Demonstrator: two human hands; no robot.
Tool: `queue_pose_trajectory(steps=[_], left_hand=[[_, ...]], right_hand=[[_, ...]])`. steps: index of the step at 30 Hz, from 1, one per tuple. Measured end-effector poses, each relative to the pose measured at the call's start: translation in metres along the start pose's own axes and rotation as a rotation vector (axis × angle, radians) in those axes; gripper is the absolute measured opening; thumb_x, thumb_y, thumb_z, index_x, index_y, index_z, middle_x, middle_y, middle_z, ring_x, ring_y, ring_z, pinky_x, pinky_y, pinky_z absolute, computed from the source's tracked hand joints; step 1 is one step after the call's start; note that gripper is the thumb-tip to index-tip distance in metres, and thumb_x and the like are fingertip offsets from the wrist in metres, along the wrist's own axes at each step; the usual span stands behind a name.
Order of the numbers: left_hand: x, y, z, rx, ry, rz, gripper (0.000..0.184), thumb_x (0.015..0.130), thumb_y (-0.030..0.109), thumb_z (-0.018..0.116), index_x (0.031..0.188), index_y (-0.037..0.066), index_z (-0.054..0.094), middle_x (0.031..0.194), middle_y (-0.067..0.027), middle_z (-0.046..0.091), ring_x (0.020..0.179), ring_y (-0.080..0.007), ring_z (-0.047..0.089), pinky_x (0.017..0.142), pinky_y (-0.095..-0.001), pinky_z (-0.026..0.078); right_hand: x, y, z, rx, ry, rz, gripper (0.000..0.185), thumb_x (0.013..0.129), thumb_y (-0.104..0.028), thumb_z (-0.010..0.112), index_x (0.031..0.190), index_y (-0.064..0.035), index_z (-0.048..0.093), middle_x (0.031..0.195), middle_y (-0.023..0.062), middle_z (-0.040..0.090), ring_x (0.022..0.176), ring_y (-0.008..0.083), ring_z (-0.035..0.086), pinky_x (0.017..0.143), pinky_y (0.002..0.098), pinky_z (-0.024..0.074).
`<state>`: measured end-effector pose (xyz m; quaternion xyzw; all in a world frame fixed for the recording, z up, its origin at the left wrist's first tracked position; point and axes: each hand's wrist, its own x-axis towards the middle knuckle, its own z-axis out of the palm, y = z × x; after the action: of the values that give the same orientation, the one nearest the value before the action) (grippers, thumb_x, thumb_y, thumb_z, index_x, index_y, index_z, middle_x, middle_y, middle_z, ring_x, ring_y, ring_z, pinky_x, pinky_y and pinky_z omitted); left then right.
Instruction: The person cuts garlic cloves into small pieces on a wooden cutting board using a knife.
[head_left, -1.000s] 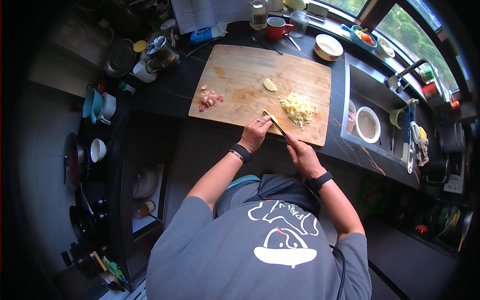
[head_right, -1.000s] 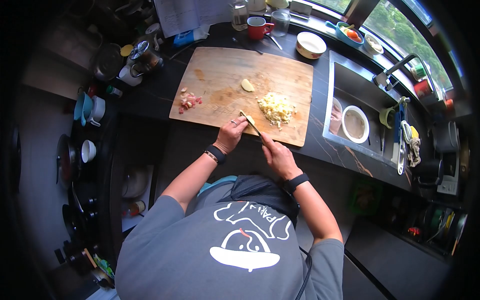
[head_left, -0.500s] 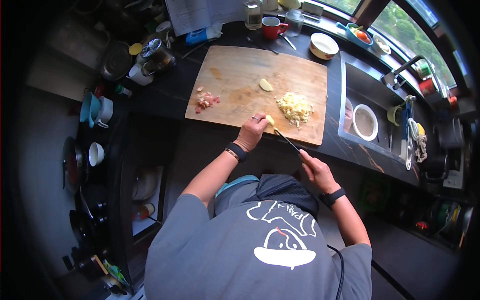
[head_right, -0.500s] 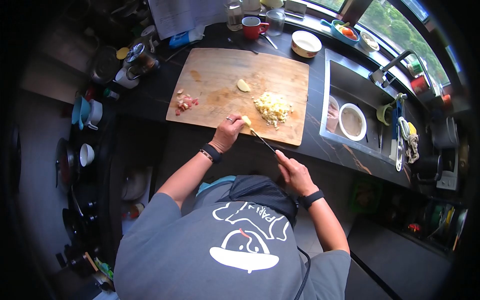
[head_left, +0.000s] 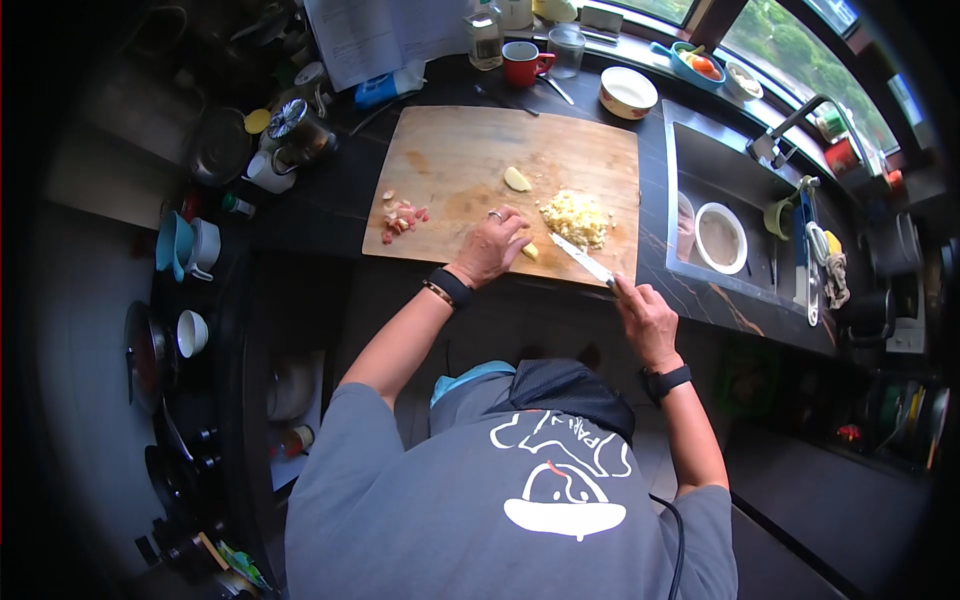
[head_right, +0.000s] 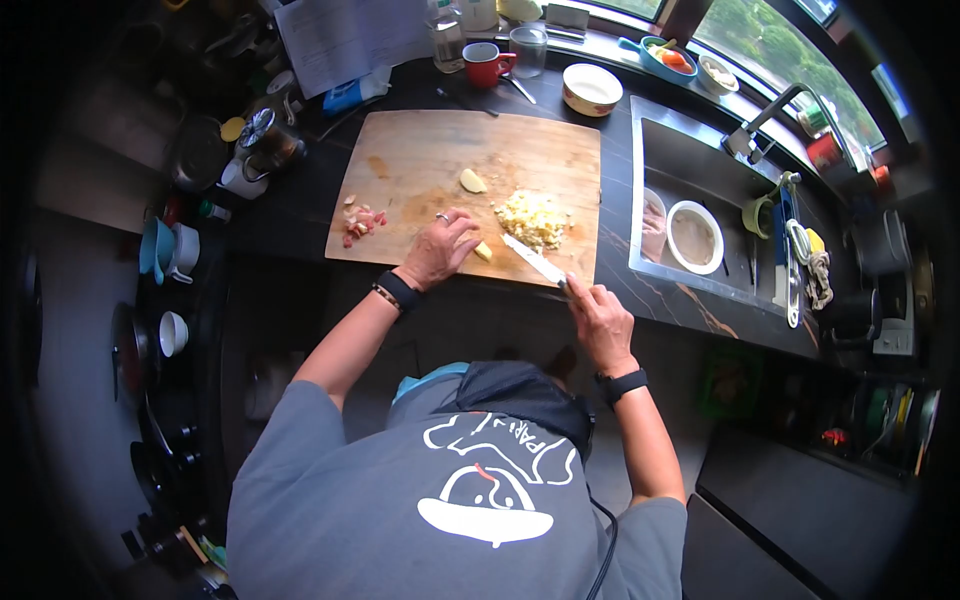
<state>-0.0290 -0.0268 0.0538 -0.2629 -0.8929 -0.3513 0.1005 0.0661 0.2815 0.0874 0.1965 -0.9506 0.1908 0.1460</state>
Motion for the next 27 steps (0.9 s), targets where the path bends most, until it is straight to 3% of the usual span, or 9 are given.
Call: queue_pose_trajectory(steps=[3,4,6,9,13,17,19,21,27], left_hand=[[0.015,0.034,0.019,0.075,0.132,-0.058,0.055,0.085,0.034,0.073,0.125,0.002,0.053,0.126,-0.0198,0.051,0.119,-0.0368,0.05,0.101,-0.0465,0.041],[0.018,0.046,0.031,0.071,0.128,-0.055,0.055,0.085,0.034,0.073,0.125,0.002,0.053,0.126,-0.0198,0.051,0.119,-0.0368,0.05,0.101,-0.0465,0.041],[0.025,0.068,0.055,0.199,0.116,-0.199,0.079,0.083,0.049,0.07,0.138,0.001,0.042,0.142,-0.0219,0.037,0.135,-0.038,0.033,0.111,-0.0564,0.023],[0.034,0.071,0.08,0.195,0.136,-0.288,0.086,0.084,0.055,0.066,0.144,0.003,0.034,0.149,-0.0215,0.028,0.141,-0.0374,0.023,0.112,-0.0629,0.013],[0.041,0.042,0.087,0.197,0.156,-0.373,0.084,0.084,0.054,0.066,0.142,0.001,0.037,0.148,-0.0202,0.028,0.142,-0.0359,0.021,0.112,-0.0651,0.013],[0.051,0.014,0.082,0.374,0.168,-0.438,0.072,0.09,0.047,0.062,0.14,0.001,0.041,0.146,-0.0201,0.034,0.139,-0.0353,0.029,0.111,-0.0609,0.019],[0.055,0.031,0.076,0.356,0.211,-0.411,0.067,0.089,0.042,0.065,0.137,0.001,0.044,0.146,-0.0193,0.034,0.138,-0.0349,0.031,0.11,-0.0598,0.021],[0.053,0.057,0.071,0.224,0.154,-0.099,0.068,0.086,0.04,0.068,0.137,0.002,0.045,0.146,-0.0185,0.035,0.137,-0.0356,0.032,0.11,-0.0593,0.021],[0.051,0.094,0.092,0.233,0.047,-0.109,0.072,0.085,0.047,0.068,0.138,0.004,0.044,0.146,-0.0182,0.034,0.14,-0.0354,0.027,0.111,-0.0648,0.017]], right_hand=[[0.009,-0.001,0.003,-0.103,0.032,-0.016,0.048,0.082,-0.011,0.07,0.129,-0.0206,0.061,0.082,0.0021,0.057,0.073,0.0201,0.059,0.058,0.0344,0.0488],[0.012,-0.004,0.003,-0.106,0.031,-0.01,0.048,0.082,-0.011,0.07,0.129,-0.0206,0.061,0.082,0.0021,0.057,0.073,0.0201,0.059,0.058,0.0344,0.0488],[0.016,-0.008,0.0,-0.136,0.071,-0.054,0.044,0.083,-0.011,0.07,0.126,-0.0197,0.063,0.082,0.0018,0.057,0.072,0.0198,0.058,0.058,0.0339,0.0486],[0.018,-0.005,-0.008,-0.132,0.114,-0.048,0.042,0.084,-0.011,0.069,0.125,-0.0194,0.063,0.082,0.002,0.057,0.072,0.0198,0.058,0.059,0.0336,0.0485],[0.013,0.015,-0.027,-0.145,0.13,-0.091,0.035,0.085,-0.009,0.068,0.119,-0.0183,0.068,0.081,0.0018,0.056,0.069,0.019,0.057,0.059,0.0327,0.0476],[0.01,0.028,-0.032,-0.118,0.169,-0.073,0.034,0.084,-0.008,0.068,0.116,-0.0186,0.069,0.08,0.0013,0.056,0.069,0.0186,0.056,0.059,0.0323,0.0475],[0.012,0.032,-0.029,-0.116,0.14,-0.07,0.034,0.083,-0.008,0.067,0.116,-0.0186,0.069,0.08,0.001,0.056,0.069,0.0186,0.057,0.059,0.0322,0.0478],[0.018,0.032,-0.024,-0.109,0.113,-0.069,0.034,0.083,-0.008,0.066,0.115,-0.0186,0.069,0.08,0.0007,0.057,0.07,0.0186,0.057,0.059,0.0322,0.0481],[0.035,0.037,-0.011,-0.023,0.111,-0.105,0.03,0.081,-0.008,0.063,0.11,-0.0157,0.067,0.081,0.0006,0.059,0.073,0.0195,0.058,0.062,0.0319,0.0491]])
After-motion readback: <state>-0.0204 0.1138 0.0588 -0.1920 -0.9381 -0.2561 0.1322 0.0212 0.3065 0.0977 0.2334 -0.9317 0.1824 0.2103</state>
